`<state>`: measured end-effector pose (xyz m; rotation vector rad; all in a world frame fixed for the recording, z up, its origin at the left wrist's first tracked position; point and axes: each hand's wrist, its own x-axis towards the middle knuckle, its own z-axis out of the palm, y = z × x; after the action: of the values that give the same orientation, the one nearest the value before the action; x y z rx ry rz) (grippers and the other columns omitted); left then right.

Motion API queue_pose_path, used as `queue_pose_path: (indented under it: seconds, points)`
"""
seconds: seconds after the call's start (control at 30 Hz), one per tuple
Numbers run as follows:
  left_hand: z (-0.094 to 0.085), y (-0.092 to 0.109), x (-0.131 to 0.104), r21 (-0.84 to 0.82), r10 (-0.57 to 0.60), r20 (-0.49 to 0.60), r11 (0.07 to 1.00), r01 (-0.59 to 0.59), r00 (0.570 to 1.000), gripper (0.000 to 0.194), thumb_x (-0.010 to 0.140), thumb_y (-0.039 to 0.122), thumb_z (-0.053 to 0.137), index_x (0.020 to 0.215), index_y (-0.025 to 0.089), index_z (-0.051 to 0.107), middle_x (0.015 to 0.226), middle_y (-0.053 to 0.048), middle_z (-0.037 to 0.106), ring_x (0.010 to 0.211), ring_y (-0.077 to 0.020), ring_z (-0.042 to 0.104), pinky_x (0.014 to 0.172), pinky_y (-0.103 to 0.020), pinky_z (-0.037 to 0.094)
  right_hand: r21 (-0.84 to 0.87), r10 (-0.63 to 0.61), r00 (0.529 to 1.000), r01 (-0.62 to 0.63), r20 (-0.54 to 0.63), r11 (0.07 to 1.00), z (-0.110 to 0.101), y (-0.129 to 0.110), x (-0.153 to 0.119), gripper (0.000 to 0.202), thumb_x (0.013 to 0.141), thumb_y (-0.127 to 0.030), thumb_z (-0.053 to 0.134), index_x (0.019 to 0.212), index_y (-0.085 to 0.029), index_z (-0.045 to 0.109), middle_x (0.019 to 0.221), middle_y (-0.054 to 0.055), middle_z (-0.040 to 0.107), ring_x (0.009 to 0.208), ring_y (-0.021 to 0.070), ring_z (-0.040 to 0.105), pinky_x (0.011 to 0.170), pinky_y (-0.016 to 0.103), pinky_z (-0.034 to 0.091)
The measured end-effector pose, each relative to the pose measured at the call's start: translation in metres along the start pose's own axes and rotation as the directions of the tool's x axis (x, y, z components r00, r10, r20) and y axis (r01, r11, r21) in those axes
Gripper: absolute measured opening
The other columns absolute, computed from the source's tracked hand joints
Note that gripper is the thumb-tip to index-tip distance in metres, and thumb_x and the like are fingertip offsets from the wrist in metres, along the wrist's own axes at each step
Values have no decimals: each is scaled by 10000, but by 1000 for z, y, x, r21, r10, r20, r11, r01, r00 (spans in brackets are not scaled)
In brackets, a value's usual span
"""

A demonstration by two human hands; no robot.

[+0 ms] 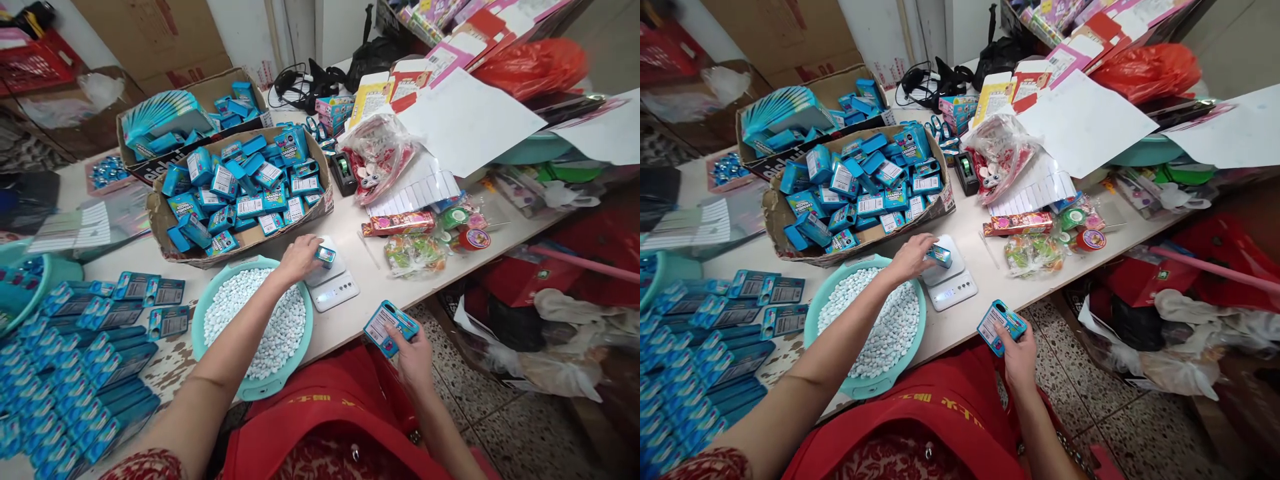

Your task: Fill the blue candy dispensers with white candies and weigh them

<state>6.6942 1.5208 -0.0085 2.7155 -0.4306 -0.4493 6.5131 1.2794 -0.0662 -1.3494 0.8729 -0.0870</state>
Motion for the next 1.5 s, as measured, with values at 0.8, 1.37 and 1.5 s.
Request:
queue_pose_path:
  seconds: [0.8, 1.37, 1.5]
  points:
    - [3, -89, -109, -857, -331, 289, 328, 397, 898, 256, 652, 350, 665, 781, 142, 590, 712, -33, 605, 608, -120, 553, 538, -235, 409, -30, 73, 996, -72, 45, 997, 29, -7, 6, 526, 480, -355, 837, 916, -208, 582, 794, -14, 685, 677, 174, 634, 679, 363, 551]
    - [-1, -10, 23, 35, 138, -28, 990, -137, 990, 286, 725, 38, 423, 882, 189, 608, 915, -79, 586, 839, -202, 554, 673, -290, 401, 63, 77, 997, -78, 5, 995, 6, -1, 15, 493, 507, -346, 833, 911, -204, 589, 793, -17, 693, 672, 166, 642, 673, 356, 559]
    - [-11, -13, 16, -58, 89, -151, 993, -98, 984, 226, 762, 96, 445, 884, 197, 606, 918, -58, 606, 836, -187, 564, 713, -285, 412, 76, 89, 996, -90, 17, 993, 4, 0, 16, 486, 507, -337, 835, 908, -209, 592, 801, -24, 693, 685, 161, 643, 688, 349, 556]
